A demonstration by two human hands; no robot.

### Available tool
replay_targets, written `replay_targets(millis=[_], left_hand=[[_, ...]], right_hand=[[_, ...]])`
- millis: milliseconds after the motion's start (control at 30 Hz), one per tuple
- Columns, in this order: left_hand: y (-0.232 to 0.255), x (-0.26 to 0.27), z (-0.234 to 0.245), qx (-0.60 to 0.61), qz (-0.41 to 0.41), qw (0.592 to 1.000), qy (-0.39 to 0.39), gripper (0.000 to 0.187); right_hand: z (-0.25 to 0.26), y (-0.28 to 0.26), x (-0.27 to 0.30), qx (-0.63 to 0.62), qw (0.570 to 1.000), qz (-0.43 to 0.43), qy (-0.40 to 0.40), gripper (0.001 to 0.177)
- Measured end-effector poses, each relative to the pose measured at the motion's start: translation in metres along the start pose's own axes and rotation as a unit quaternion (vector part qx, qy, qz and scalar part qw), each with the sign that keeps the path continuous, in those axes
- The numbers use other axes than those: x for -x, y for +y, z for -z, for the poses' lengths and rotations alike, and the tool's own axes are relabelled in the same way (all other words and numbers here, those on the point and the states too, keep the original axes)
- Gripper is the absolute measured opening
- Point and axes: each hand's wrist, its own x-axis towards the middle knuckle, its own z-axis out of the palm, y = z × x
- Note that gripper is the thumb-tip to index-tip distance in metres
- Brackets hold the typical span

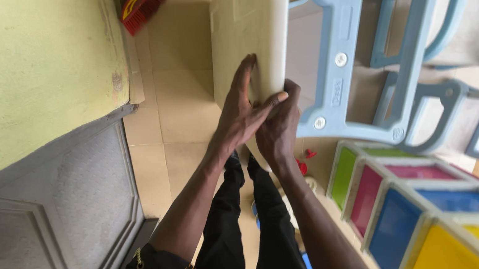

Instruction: The person assembles a small plastic children's desk by attaching the tabletop to the frame. They align the white tabletop with the light blue frame, then insert and tighten multiple white plastic fasteners by hand to secure the components together.

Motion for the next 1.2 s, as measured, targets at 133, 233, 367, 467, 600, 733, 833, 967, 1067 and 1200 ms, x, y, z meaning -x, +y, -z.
replay_targets(millis=[133, 233, 367, 467, 600, 733, 833, 967, 1067, 1200], left_hand=[[-0.004, -0.002, -0.002, 0.013, 0.011, 1.000, -0.015, 0.098], [-0.012, -0.002, -0.003, -0.019, -0.002, 0.999, -0.027, 0.093], [-0.023, -0.011, -0.004, -0.086, -0.013, 0.995, -0.049, 0.091], [-0.029, -0.010, -0.001, -0.057, 0.003, 0.995, -0.078, 0.092], [-0.031, -0.010, 0.007, -0.044, -0.007, 0.993, -0.106, 0.087], [-0.033, -0.017, 0.006, -0.056, 0.006, 0.992, -0.111, 0.084], [-0.037, -0.022, 0.007, 0.011, 0.065, 0.991, -0.116, 0.083], [-0.039, -0.020, 0.013, -0.146, -0.008, 0.985, -0.088, 0.075], [-0.035, -0.017, 0.013, -0.055, -0.062, 0.994, -0.074, 0.075], [-0.036, -0.015, 0.010, -0.020, 0.003, 0.996, -0.091, 0.081]], right_hand=[[-0.001, -0.001, 0.000, 0.026, 0.999, 0.015, 0.011, 0.040], [0.002, -0.001, 0.005, 0.020, 1.000, 0.015, 0.006, 0.039], [-0.002, 0.001, 0.005, 0.016, 1.000, 0.009, 0.013, 0.041], [-0.006, 0.001, 0.004, 0.016, 1.000, -0.018, 0.000, 0.040], [-0.009, 0.000, 0.007, 0.011, 0.998, -0.065, 0.010, 0.037], [-0.010, 0.000, 0.003, 0.020, 0.994, -0.105, -0.002, 0.042], [-0.012, 0.001, 0.004, 0.043, 0.995, -0.082, 0.031, 0.037], [-0.016, -0.001, 0.000, 0.069, 0.994, -0.083, 0.000, 0.038], [-0.022, -0.004, 0.002, 0.095, 0.994, -0.054, 0.015, 0.040], [-0.024, 0.006, 0.003, 0.058, 0.992, -0.110, 0.001, 0.024]])
